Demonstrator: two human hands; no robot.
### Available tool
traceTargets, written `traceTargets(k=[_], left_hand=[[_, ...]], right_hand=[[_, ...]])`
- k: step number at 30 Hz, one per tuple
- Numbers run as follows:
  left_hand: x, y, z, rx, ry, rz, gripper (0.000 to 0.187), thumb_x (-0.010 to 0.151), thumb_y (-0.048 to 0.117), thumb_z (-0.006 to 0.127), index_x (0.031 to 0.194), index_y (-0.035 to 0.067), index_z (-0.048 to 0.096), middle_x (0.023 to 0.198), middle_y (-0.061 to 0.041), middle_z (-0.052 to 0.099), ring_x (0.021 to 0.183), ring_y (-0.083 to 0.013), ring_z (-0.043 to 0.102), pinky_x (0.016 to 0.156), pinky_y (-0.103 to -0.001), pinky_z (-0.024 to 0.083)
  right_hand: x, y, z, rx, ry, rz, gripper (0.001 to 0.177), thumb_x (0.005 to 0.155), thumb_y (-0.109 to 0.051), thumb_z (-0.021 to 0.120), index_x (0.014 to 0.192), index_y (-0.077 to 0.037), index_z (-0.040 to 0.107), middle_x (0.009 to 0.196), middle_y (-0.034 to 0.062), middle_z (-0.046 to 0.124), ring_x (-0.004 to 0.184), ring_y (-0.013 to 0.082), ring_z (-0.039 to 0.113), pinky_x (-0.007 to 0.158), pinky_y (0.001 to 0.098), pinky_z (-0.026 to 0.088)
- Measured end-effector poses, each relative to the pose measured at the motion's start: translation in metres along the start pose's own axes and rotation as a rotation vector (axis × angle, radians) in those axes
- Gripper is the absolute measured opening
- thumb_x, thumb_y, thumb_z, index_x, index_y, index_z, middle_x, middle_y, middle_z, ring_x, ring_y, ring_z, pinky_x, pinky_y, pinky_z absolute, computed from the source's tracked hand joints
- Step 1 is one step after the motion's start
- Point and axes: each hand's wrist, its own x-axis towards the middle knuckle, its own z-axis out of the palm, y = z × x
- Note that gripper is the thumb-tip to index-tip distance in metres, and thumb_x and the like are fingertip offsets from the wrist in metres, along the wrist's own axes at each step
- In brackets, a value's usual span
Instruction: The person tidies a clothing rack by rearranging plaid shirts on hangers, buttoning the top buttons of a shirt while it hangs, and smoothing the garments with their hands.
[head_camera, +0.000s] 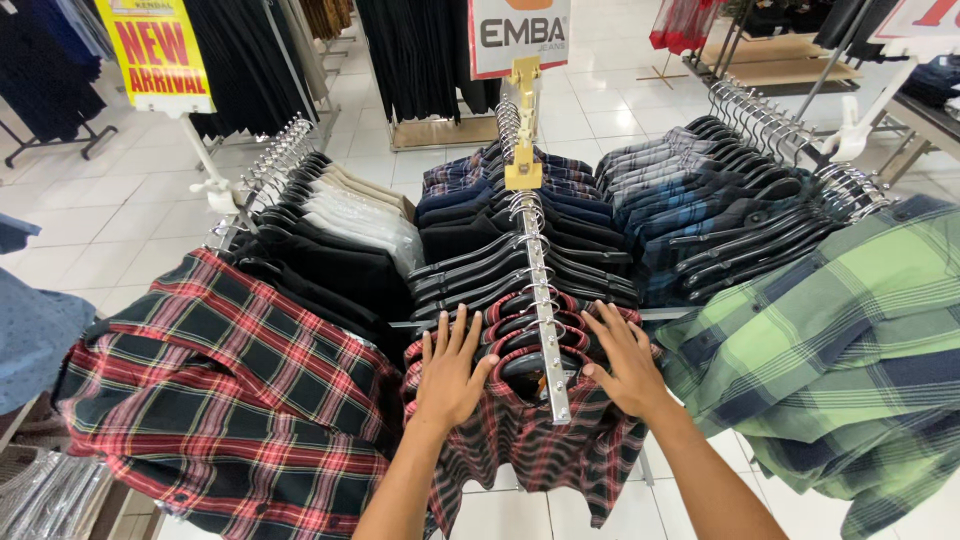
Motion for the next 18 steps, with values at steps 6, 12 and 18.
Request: traceTargets(k=[6, 12, 18], left_hand=[[0.003, -0.004, 0.002, -0.043, -0.02, 0.014, 0.075, 0.104, 0.066, 0.025, 0.167, 0.027, 0.018, 0.176, -0.002, 0.008, 0.161, -0.0329, 0.002, 0.128, -0.057, 0.002], [0.006, -0.009, 0.007, -0.068, 0.042, 0.045, 0.075, 0.103, 0.066, 0.031, 0.166, 0.027, 0.023, 0.175, -0.002, 0.011, 0.16, -0.033, 0.004, 0.127, -0.057, 0.002], [0.011, -0.013, 0.023, -0.196, 0.164, 0.048, 0.07, 0.102, 0.061, 0.043, 0.162, 0.025, 0.036, 0.172, -0.002, 0.024, 0.16, -0.031, 0.01, 0.127, -0.054, 0.003]], right_hand=[[-0.004, -0.011, -0.004, 0.018, 0.036, 0.055, 0.085, 0.091, -0.075, 0.045, 0.161, -0.029, 0.034, 0.17, 0.0093, 0.026, 0.158, 0.0325, 0.021, 0.121, 0.0589, 0.016], [-0.013, -0.027, -0.011, 0.113, 0.088, 0.208, 0.06, 0.104, -0.054, 0.04, 0.16, -0.033, 0.037, 0.156, 0.0015, 0.042, 0.149, 0.0288, 0.035, 0.115, 0.0617, 0.025], [0.032, 0.018, 0.008, 0.04, 0.208, 0.398, 0.031, 0.102, -0.054, 0.055, 0.126, -0.039, 0.068, 0.111, -0.0115, 0.075, 0.112, 0.0159, 0.07, 0.1, 0.0415, 0.052]])
